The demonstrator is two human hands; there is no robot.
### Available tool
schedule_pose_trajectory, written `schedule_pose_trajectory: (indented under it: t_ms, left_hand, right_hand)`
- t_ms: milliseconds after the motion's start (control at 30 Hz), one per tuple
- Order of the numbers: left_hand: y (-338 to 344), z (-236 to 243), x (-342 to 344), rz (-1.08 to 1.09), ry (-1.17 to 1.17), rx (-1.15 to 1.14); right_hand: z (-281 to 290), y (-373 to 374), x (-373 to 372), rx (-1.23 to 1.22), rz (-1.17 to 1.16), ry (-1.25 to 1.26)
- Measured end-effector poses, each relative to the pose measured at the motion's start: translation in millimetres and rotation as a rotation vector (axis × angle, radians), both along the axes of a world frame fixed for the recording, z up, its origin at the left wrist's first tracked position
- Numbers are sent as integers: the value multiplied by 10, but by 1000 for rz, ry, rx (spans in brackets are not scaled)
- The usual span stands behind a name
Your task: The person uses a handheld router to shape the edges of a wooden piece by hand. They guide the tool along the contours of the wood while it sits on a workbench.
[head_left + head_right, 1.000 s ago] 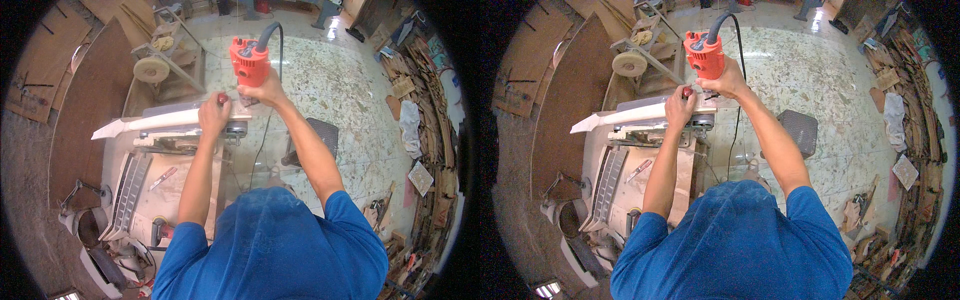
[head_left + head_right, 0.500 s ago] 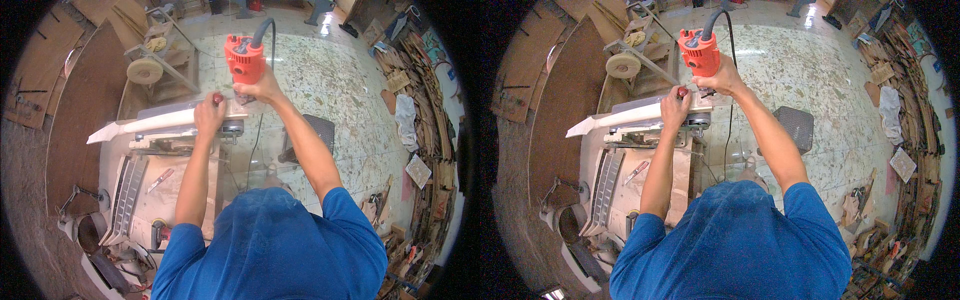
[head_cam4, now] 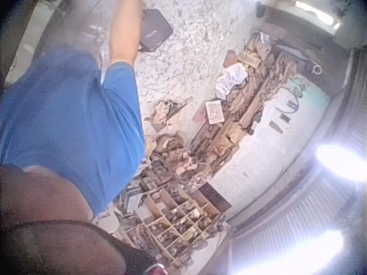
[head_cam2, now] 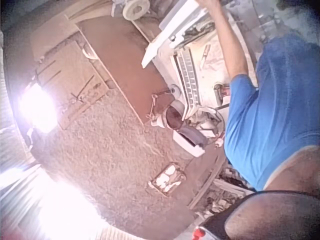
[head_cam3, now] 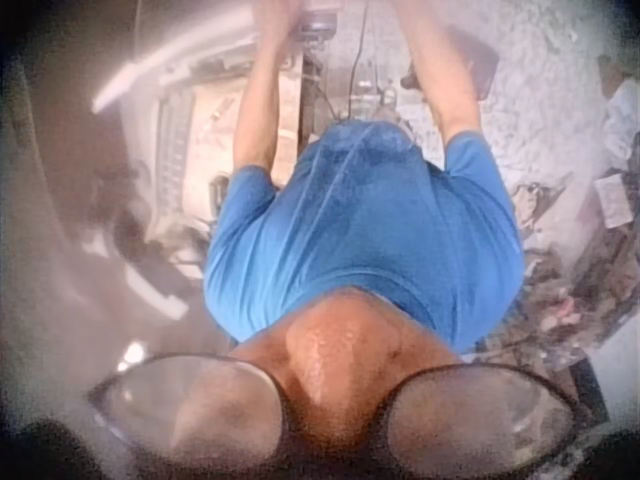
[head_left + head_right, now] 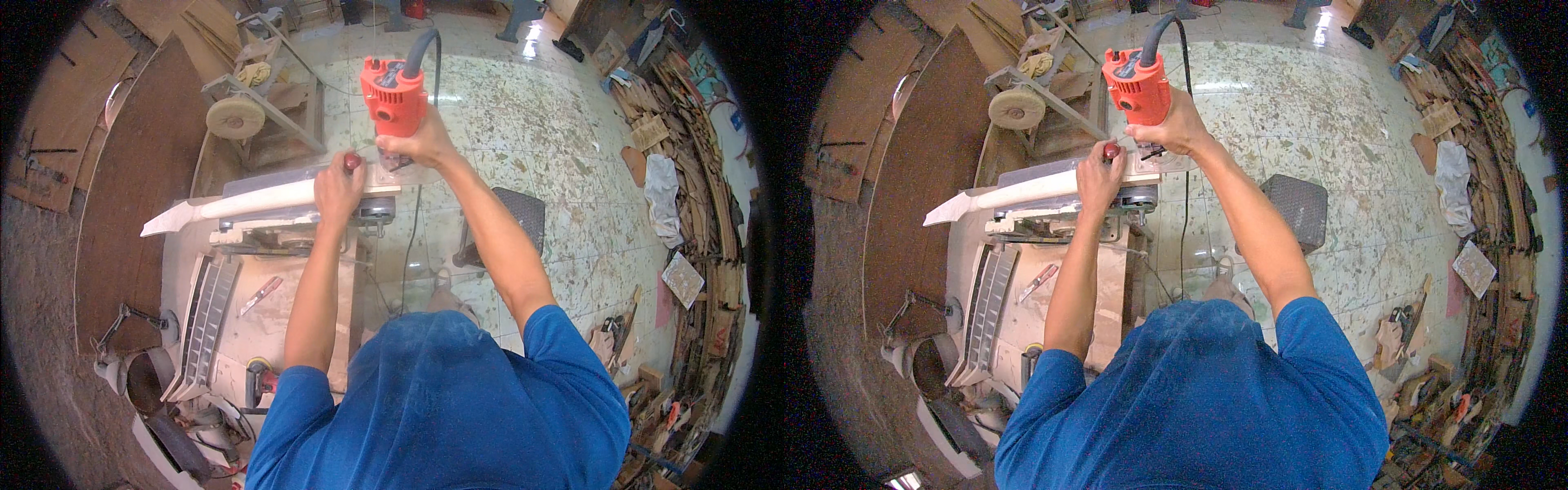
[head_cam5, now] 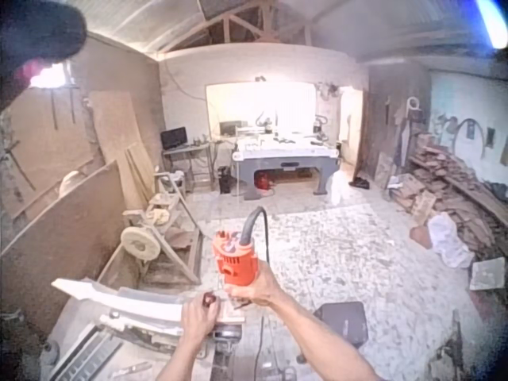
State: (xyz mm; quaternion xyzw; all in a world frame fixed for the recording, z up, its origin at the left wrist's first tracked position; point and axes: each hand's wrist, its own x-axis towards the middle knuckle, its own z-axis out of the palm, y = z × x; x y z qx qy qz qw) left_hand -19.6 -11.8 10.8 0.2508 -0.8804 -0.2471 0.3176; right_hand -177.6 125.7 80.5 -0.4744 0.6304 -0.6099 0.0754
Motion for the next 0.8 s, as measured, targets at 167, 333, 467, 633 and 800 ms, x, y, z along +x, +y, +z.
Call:
schedule_pose_trajectory:
  t_ms: [167,333,467,633,800]
  left_hand:
    - [-25,-31,-1,2,6,11]
    - [3,-19,11,12,5,31]
    - [30,18,10,25,-15,48]
    - [15,-2,16,10,-25,15]
    - [4,0,11,1,-30,0]
  right_hand:
    - [-4,-13,2,7,3,-16]
    - [34,12,47,14,28,-67]
    - [46,26,68,1,8,-40]
    - [33,42,116,-9,13,-96]
    - [31,64,154,4,-5,-108]
